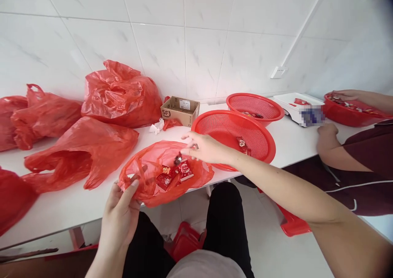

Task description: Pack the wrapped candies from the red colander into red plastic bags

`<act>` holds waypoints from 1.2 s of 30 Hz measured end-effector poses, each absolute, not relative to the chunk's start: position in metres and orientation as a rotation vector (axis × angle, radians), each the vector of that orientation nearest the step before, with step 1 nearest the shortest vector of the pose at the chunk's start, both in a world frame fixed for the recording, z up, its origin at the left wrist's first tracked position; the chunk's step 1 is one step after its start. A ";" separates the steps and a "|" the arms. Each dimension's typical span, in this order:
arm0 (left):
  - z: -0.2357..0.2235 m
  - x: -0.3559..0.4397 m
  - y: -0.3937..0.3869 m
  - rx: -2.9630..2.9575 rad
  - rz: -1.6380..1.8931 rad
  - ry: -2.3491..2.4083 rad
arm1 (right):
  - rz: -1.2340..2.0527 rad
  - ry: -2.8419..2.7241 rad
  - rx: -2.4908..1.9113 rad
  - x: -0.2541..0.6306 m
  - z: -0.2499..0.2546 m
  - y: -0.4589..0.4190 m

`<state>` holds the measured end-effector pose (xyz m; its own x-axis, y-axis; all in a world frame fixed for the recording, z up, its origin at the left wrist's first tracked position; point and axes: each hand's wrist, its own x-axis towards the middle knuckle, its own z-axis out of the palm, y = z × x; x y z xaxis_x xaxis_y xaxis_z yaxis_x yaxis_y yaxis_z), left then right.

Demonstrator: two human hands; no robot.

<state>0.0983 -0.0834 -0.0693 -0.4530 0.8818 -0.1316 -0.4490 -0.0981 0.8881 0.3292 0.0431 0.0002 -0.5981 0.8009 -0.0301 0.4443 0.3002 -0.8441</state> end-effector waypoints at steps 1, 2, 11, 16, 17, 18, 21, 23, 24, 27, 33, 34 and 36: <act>-0.068 0.099 -0.083 0.555 1.715 1.176 | 1.080 -2.170 -1.172 0.332 -0.001 0.051; -0.067 0.099 -0.084 0.553 1.708 1.183 | 0.968 -2.157 -1.241 0.341 -0.002 0.061; -0.066 0.097 -0.085 0.582 1.712 1.177 | 0.818 -2.062 -2.272 0.480 -0.052 0.121; -0.067 0.097 -0.086 0.588 1.705 1.190 | 1.066 -2.032 -2.178 0.478 -0.072 0.122; -0.067 0.097 -0.087 0.585 1.711 1.195 | 1.068 -2.013 -2.144 0.477 -0.069 0.125; -0.067 0.096 -0.087 0.584 1.715 1.201 | 1.061 -1.991 -2.100 0.475 -0.063 0.126; -0.067 0.094 -0.088 0.585 1.718 1.208 | 1.060 -1.937 -1.901 0.463 -0.038 0.122; -0.067 0.093 -0.088 0.593 1.714 1.199 | 1.170 -1.938 -1.626 0.442 -0.019 0.107; -0.067 0.093 -0.087 0.600 1.716 1.195 | 1.266 -1.944 -1.426 0.427 -0.012 0.096; -0.064 0.096 -0.086 0.651 1.716 1.185 | 1.445 -2.069 -0.989 0.373 0.002 0.057; -0.059 0.095 -0.090 0.723 1.695 1.237 | 0.668 -2.346 -1.129 0.339 0.002 0.039; -0.060 0.094 -0.092 0.743 1.685 1.271 | 0.597 -2.387 -1.247 0.351 0.000 0.046; -0.060 0.091 -0.099 0.794 1.679 1.360 | 0.529 -2.504 -1.577 0.383 -0.007 0.060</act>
